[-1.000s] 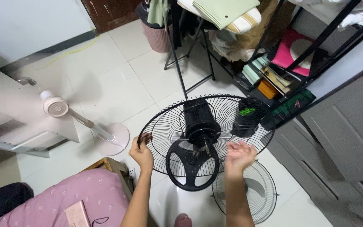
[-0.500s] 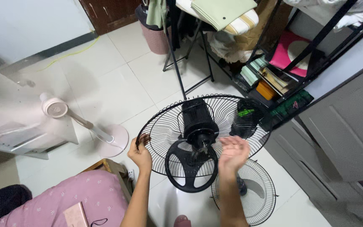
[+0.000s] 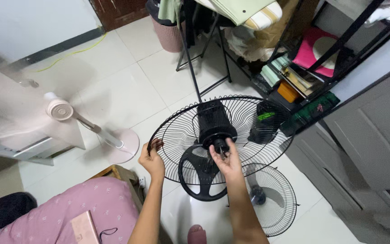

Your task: The person disassembles a black electric fan by removing the front grille, fan blades, and rear grille, then reassembles the components in reverse order. The person handles the fan parts by hand and places them on the floor during disassembly.

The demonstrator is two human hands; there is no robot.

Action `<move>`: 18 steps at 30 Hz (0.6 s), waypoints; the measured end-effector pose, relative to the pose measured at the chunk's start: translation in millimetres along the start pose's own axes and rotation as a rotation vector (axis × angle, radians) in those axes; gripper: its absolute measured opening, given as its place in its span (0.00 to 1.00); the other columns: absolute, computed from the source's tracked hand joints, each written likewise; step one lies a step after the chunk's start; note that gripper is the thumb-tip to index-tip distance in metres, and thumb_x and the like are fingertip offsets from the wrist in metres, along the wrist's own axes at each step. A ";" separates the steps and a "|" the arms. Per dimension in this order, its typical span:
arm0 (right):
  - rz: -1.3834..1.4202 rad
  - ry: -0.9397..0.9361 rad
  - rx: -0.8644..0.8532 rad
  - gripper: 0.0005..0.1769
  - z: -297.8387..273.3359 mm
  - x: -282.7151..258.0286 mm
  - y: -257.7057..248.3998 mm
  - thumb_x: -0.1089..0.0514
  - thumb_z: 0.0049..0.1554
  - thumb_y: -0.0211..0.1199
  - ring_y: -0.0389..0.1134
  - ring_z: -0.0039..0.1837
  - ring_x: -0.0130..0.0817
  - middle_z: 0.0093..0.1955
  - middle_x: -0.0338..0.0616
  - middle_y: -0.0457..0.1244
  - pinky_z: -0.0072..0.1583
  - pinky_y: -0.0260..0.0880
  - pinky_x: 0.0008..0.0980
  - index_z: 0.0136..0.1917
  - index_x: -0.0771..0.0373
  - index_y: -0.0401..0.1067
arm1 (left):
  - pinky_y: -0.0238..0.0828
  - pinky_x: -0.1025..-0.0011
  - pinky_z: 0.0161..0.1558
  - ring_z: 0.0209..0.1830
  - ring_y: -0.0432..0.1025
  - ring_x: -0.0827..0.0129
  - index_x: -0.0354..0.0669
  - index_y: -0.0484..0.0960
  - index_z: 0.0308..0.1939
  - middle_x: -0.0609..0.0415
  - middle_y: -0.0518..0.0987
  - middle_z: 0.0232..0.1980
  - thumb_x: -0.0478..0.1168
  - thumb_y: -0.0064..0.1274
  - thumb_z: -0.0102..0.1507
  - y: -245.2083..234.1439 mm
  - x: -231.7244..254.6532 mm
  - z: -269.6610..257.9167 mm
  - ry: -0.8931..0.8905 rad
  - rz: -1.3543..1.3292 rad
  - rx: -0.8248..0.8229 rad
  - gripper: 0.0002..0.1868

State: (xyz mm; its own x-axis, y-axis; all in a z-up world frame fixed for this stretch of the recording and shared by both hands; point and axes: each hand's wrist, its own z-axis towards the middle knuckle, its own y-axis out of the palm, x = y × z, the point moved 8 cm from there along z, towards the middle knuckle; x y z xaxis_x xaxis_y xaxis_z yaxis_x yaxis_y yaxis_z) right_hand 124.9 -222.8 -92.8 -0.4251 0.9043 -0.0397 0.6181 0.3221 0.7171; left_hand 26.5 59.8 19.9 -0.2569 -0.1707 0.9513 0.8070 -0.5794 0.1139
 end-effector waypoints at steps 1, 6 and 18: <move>-0.090 -0.042 -0.058 0.31 2.7 -7.9 5.5 0.59 0.56 0.72 0.62 0.66 0.48 0.64 0.52 0.59 0.66 0.71 0.54 0.66 0.67 0.62 | 0.81 0.69 0.50 0.40 0.80 0.68 0.25 0.80 0.45 0.47 0.83 0.40 0.21 0.39 0.68 2.1 -0.9 1.1 -0.003 -0.004 -0.001 0.12; -0.078 -0.053 0.027 0.19 -23.7 -11.9 -32.2 0.60 0.57 0.63 0.67 0.60 0.50 0.58 0.63 0.61 0.61 0.76 0.49 0.57 0.75 0.64 | 0.81 0.69 0.48 0.39 0.80 0.67 0.25 0.81 0.44 0.46 0.83 0.40 0.22 0.41 0.68 -0.1 -5.0 1.7 -0.032 0.008 -0.011 0.11; -0.603 -0.761 0.016 0.16 -139.3 -65.6 -38.2 0.56 0.63 0.53 0.63 0.42 0.30 0.49 0.47 0.61 0.44 0.69 0.32 0.63 0.61 0.61 | 0.79 0.73 0.38 0.34 0.79 0.68 0.26 0.80 0.47 0.45 0.83 0.41 0.23 0.46 0.68 -27.5 15.0 -8.2 -0.159 0.004 -0.023 0.08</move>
State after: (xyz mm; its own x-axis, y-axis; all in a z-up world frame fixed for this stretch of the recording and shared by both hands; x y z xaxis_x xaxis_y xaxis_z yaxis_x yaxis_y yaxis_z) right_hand 37.1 -333.5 -20.6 -0.1353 0.5234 -0.8412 0.4474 0.7898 0.4195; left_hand -3.9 66.6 28.7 -0.1652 -0.0459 0.9852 0.7947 -0.5978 0.1054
